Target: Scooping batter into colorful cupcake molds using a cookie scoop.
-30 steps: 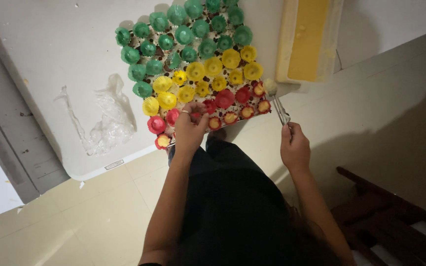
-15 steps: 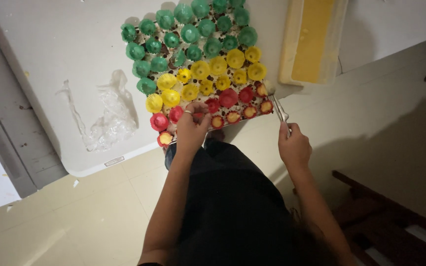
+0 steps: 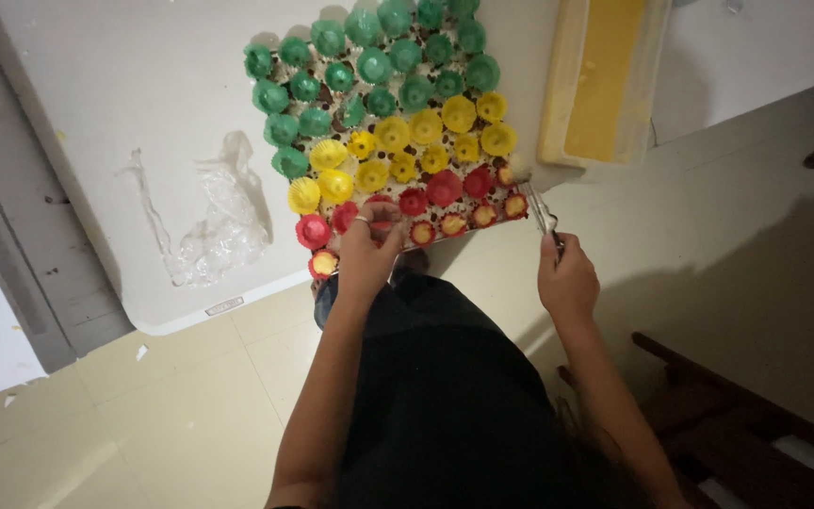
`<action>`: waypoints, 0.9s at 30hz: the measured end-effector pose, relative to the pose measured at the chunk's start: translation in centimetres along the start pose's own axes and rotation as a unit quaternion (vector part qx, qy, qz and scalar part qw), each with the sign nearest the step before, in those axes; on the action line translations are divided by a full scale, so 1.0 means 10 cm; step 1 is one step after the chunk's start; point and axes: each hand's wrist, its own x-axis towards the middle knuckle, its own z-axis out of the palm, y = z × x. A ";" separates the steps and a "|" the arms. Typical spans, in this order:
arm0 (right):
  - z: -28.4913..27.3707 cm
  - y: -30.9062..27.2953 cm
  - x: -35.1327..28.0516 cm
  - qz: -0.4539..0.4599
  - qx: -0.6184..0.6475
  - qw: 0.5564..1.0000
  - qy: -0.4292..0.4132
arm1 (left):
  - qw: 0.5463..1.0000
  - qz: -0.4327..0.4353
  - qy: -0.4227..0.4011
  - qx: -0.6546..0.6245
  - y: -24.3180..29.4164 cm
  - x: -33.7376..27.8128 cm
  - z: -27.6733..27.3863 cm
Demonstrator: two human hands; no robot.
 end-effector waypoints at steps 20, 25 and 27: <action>-0.02 -0.07 -0.08 0.056 0.121 0.991 -0.013 | 0.998 0.030 0.026 -0.038 -0.41 0.06 -0.10; 0.11 0.09 -0.05 0.048 0.125 0.991 -0.022 | 0.999 0.035 0.022 -0.031 -0.41 0.08 -0.09; 0.13 0.14 -0.06 0.058 0.162 0.984 -0.036 | 0.999 0.019 0.020 -0.016 -0.36 0.08 -0.07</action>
